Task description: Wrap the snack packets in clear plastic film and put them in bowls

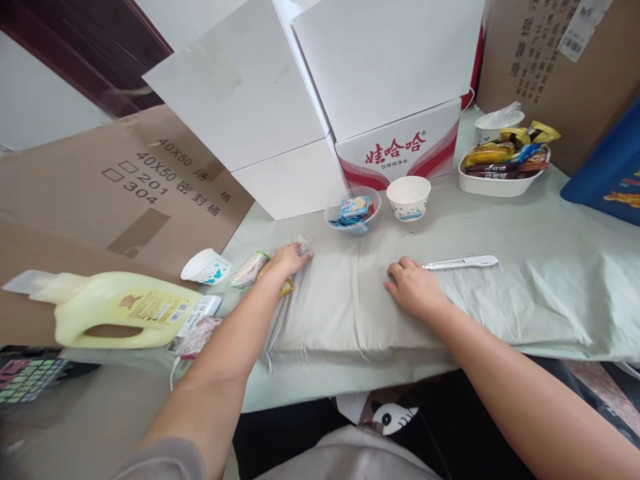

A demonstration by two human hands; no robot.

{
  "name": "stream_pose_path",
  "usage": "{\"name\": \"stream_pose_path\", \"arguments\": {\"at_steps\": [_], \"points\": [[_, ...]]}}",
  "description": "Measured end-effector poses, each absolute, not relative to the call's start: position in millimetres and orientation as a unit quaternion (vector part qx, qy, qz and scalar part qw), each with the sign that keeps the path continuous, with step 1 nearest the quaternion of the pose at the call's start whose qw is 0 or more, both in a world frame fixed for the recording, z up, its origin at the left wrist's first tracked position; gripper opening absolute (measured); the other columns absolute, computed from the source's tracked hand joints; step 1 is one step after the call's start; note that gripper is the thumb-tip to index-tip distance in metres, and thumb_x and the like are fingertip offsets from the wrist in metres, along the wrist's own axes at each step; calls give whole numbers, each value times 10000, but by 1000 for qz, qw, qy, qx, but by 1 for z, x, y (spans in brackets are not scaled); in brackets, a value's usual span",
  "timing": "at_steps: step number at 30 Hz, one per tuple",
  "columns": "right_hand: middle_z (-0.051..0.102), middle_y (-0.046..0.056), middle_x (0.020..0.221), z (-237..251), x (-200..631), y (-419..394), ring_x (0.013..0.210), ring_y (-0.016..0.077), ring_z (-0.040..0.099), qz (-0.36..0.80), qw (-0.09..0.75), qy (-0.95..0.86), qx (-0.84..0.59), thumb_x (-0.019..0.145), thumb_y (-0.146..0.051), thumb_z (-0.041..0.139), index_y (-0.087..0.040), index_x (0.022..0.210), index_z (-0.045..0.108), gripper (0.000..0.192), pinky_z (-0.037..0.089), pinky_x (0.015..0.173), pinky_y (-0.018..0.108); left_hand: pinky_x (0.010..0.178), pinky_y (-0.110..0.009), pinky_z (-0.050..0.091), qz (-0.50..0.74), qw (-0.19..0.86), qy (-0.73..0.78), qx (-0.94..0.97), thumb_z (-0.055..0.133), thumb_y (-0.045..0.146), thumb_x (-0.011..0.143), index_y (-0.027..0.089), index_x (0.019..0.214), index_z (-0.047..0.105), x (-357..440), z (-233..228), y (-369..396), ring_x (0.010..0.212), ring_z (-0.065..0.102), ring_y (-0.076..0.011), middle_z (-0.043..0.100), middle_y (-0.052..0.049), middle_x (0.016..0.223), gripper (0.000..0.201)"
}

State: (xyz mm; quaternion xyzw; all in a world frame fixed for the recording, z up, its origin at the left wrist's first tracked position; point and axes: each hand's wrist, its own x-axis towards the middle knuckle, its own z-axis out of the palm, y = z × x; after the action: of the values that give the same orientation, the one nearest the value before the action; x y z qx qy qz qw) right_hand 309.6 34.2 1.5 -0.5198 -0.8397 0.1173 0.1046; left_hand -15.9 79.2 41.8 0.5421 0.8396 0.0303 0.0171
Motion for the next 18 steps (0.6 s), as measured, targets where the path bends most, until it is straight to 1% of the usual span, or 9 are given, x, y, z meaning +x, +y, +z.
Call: {"name": "stream_pose_path", "arguments": {"at_steps": [2, 3, 6, 8, 10, 12, 15, 17, 18], "points": [[620, 119, 1092, 1, 311, 34, 990, 259, 618, 118, 109, -839, -519, 931, -317, 525, -169, 1111, 658, 269, 464, 811, 341, 983, -380, 439, 45, 16, 841, 540, 529, 447, 889, 217, 1239, 608, -29, 48, 79, 1168, 592, -289, 651, -118, 1255, 427], [620, 118, 1093, 0, 312, 34, 988, 258, 620, 118, 110, -840, -519, 930, -317, 527, -169, 1112, 659, 269, 466, 814, 340, 1011, -388, 420, 53, 5, 846, 531, 494, 438, 908, 233, 1264, 589, -38, 53, 77, 1217, 562, -284, 619, -108, 1311, 422], [620, 115, 1098, -1, 314, 33, 984, 256, 621, 115, 115, -842, -514, 927, -319, 532, -169, 1117, 662, 275, 471, 818, 343, 1051, -515, 359, 56, -25, 879, 473, 568, 406, 851, 205, 1284, 566, -72, 66, 63, 1323, 448, -373, 521, -171, 1413, 477], [622, 115, 1102, -1, 314, 33, 980, 258, 622, 113, 116, -843, -513, 926, -323, 532, -169, 1119, 662, 279, 476, 809, 349, 963, -533, 423, 44, -12, 903, 427, 664, 372, 760, 152, 1202, 610, -96, 71, 48, 1228, 523, -424, 585, -234, 1310, 497], [623, 115, 1104, -1, 312, 33, 981, 261, 622, 112, 109, -842, -515, 924, -329, 536, -170, 1121, 661, 282, 477, 800, 350, 861, -471, 486, 44, 9, 915, 400, 694, 347, 723, 135, 1080, 651, -115, 74, 34, 1072, 625, -402, 681, -230, 1119, 418], [625, 114, 1105, 1, 311, 34, 985, 262, 623, 112, 99, -843, -517, 919, -335, 546, -171, 1124, 658, 286, 475, 797, 346, 816, -438, 500, 63, 7, 921, 385, 669, 339, 753, 124, 1040, 651, -124, 77, 24, 994, 659, -382, 706, -221, 1019, 359], [642, 104, 1093, 7, 313, 34, 958, 244, 631, 127, 91, -845, -511, 916, -325, 546, -180, 1108, 665, 269, 472, 786, 334, 864, -470, 484, 126, -45, 915, 381, 545, 356, 871, 91, 1223, 554, -116, 85, 20, 1071, 632, -379, 664, -246, 1137, 442], [661, 92, 1084, 12, 319, 36, 946, 228, 632, 132, 105, -842, -512, 918, -296, 530, -190, 1109, 665, 257, 470, 786, 327, 910, -448, 476, 175, -77, 892, 408, 475, 384, 921, 129, 1341, 464, -97, 92, 22, 1113, 616, -331, 639, -195, 1219, 492], [669, 89, 1084, 14, 324, 37, 962, 230, 626, 122, 116, -840, -516, 917, -276, 521, -191, 1118, 663, 260, 467, 801, 330, 913, -414, 483, 203, -68, 872, 441, 472, 408, 925, 163, 1352, 464, -83, 94, 24, 1097, 623, -298, 648, -148, 1217, 493]]}}
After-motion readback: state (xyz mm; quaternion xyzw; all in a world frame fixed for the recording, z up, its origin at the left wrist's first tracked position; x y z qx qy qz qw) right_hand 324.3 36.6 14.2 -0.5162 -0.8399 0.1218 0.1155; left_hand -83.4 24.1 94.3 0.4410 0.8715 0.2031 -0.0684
